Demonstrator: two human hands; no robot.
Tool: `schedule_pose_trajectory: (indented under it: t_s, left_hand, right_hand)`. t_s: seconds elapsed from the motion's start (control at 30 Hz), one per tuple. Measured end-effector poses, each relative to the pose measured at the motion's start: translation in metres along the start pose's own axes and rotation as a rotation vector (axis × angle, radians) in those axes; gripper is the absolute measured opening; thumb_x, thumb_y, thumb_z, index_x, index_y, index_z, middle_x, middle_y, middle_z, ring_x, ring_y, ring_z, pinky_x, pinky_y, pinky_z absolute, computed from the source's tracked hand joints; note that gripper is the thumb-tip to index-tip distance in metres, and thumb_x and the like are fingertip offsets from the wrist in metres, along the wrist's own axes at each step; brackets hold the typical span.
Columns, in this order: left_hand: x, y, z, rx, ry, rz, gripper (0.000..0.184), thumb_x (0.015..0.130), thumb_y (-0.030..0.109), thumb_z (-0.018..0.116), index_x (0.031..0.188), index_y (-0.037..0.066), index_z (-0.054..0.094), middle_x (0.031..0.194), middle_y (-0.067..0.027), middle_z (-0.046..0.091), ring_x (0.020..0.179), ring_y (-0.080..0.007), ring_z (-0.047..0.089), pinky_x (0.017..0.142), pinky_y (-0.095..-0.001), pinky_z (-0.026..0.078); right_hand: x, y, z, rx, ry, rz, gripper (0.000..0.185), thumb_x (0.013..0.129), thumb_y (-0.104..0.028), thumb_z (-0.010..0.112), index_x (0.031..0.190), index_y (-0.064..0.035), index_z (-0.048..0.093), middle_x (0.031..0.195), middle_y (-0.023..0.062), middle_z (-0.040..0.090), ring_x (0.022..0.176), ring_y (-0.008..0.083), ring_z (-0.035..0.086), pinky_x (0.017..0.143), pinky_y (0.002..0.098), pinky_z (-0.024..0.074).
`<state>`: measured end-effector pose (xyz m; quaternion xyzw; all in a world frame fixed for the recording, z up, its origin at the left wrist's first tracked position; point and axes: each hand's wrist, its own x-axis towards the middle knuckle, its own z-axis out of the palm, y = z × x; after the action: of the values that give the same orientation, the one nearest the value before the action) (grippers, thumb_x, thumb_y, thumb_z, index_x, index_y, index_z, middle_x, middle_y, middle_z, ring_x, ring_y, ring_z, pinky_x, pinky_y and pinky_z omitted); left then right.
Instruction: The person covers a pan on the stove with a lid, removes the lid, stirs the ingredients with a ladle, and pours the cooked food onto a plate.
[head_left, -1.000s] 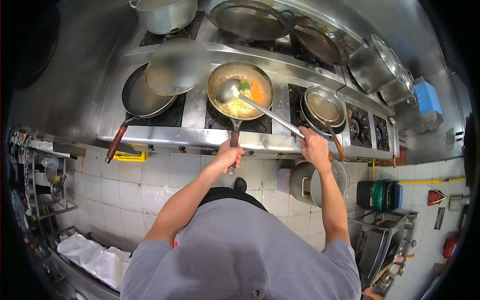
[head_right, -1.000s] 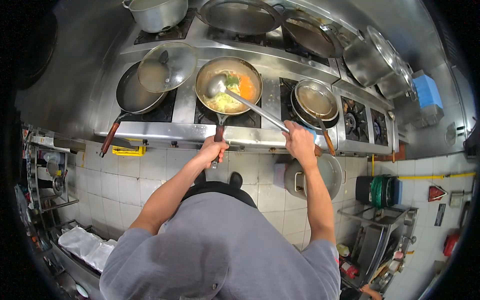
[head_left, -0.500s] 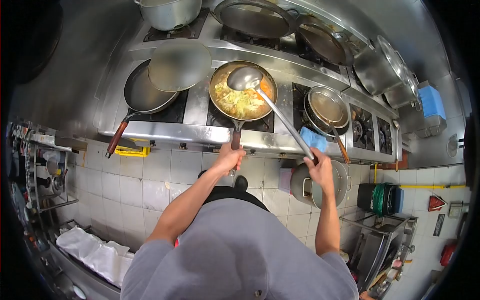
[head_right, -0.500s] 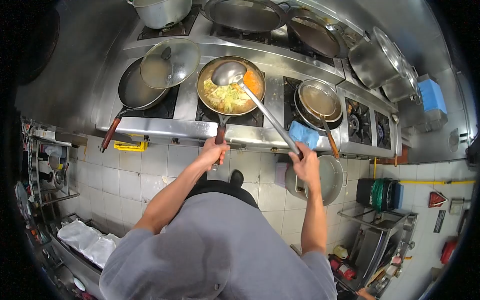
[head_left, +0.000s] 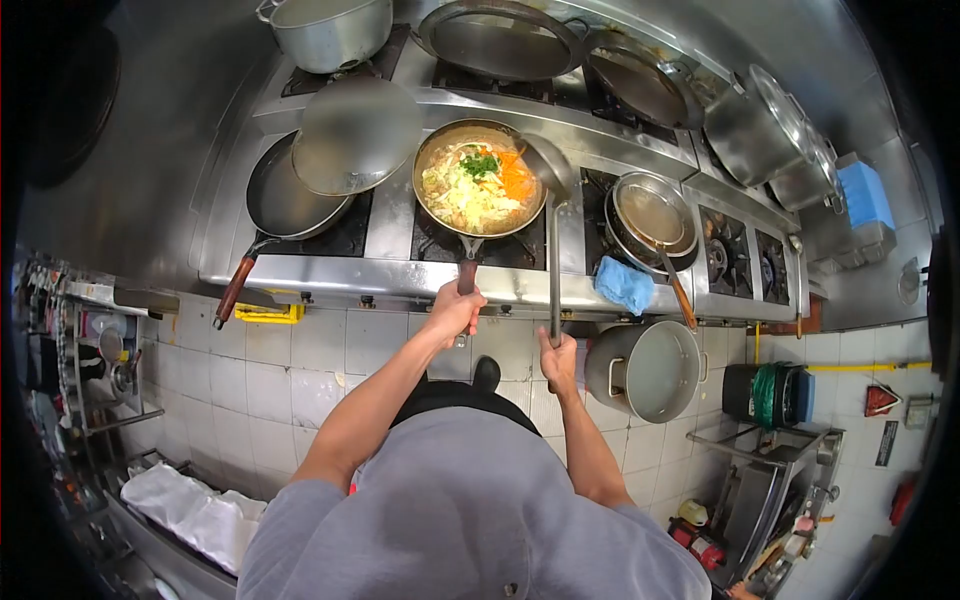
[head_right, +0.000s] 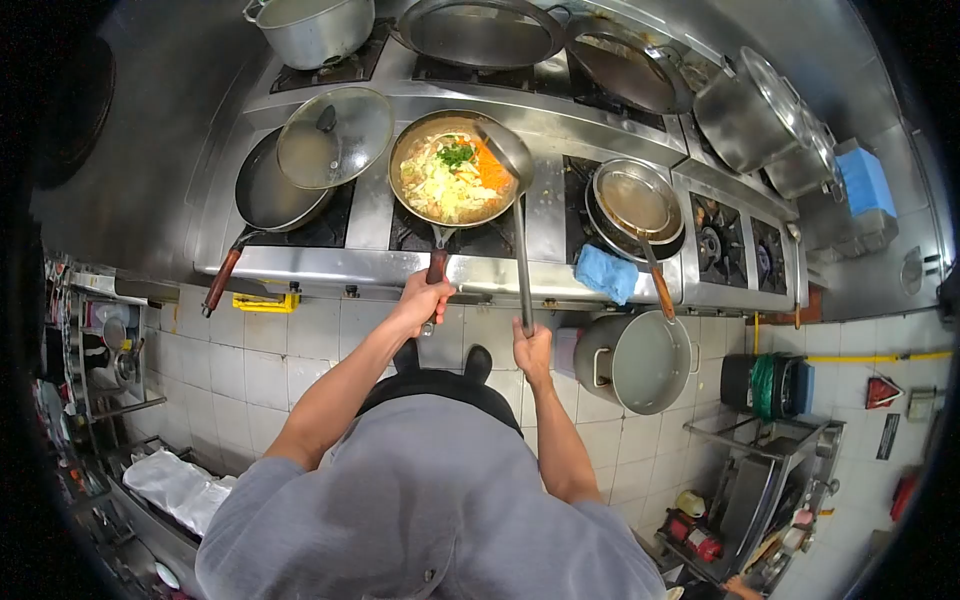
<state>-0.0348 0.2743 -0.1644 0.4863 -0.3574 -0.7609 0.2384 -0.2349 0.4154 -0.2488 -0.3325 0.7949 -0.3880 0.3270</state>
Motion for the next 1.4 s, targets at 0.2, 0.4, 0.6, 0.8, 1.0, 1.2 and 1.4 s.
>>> schedule_pose_trajectory:
  t_s: [0.2,0.4,0.6,0.8,1.0,1.2,1.4]
  left_hand:
    - [0.001,0.002,-0.002,-0.015,-0.026,-0.020,0.015,0.079,0.002,0.057,0.082,0.007,0.044,0.058,0.0004,0.043,0.043,-0.0086,0.041,0.035,-0.0261,0.037]
    - [0.001,0.004,-0.008,-0.013,-0.050,-0.065,0.017,0.080,0.002,0.058,0.085,0.007,0.042,0.057,0.0001,0.043,0.042,-0.0092,0.042,0.035,-0.0269,0.037]
    - [-0.004,0.013,-0.019,0.080,-0.102,-0.054,0.021,0.084,0.015,0.060,0.093,0.007,0.043,0.061,-0.0020,0.047,0.049,-0.0123,0.049,0.043,-0.0293,0.043]
    - [0.045,0.079,-0.105,0.579,0.399,0.643,0.035,0.081,0.029,0.068,0.094,0.003,0.049,0.079,-0.0078,0.054,0.071,-0.0185,0.051,0.067,-0.0327,0.044]
    - [0.099,0.204,-0.201,1.145,0.833,0.702,0.045,0.076,0.026,0.067,0.112,0.002,0.052,0.109,-0.0179,0.057,0.106,-0.0341,0.054,0.090,-0.0414,0.044]
    - [0.132,0.232,-0.222,1.426,0.736,0.496,0.049,0.078,0.032,0.065,0.116,0.003,0.052,0.116,-0.0200,0.056,0.106,-0.0372,0.056,0.089,-0.0456,0.046]
    - [0.137,0.245,-0.198,1.407,0.723,0.483,0.045,0.077,0.033,0.066,0.106,-0.001,0.057,0.107,-0.0242,0.060,0.100,-0.0398,0.058,0.086,-0.0473,0.047]
  right_hand:
    - [0.017,0.004,0.008,-0.238,0.057,-0.143,0.036,0.083,-0.021,0.060,0.061,0.0040,0.046,0.051,0.0088,0.037,0.052,0.0126,0.035,0.049,0.0364,0.0340]
    - [0.015,0.005,0.016,-0.167,0.084,-0.020,0.035,0.082,-0.021,0.059,0.062,0.0047,0.048,0.050,0.0096,0.040,0.053,0.0125,0.038,0.049,0.0377,0.0363]
    - [0.024,0.005,0.021,-0.151,0.178,-0.002,0.024,0.081,-0.019,0.057,0.072,0.0021,0.060,0.059,0.0212,0.057,0.055,0.0345,0.058,0.056,0.0446,0.0428]
    - [0.052,-0.027,0.017,-0.202,0.434,-0.015,0.024,0.080,-0.016,0.057,0.101,-0.0040,0.057,0.075,0.0236,0.062,0.076,0.0439,0.060,0.070,0.0497,0.0449]
    - [0.080,-0.013,0.016,-0.340,0.575,-0.373,0.030,0.081,-0.017,0.061,0.107,-0.0045,0.055,0.080,0.0189,0.064,0.077,0.0384,0.061,0.068,0.0450,0.0465]
    - [0.046,-0.079,0.040,0.146,-0.192,-0.003,0.048,0.082,-0.027,0.067,0.120,-0.0051,0.048,0.102,0.0159,0.059,0.088,0.0280,0.060,0.075,0.0392,0.0485]
    - [-0.028,-0.154,0.104,0.919,-0.654,0.381,0.052,0.084,-0.013,0.061,0.128,-0.0064,0.034,0.069,0.0039,0.049,0.050,0.0122,0.047,0.044,0.0283,0.0398]
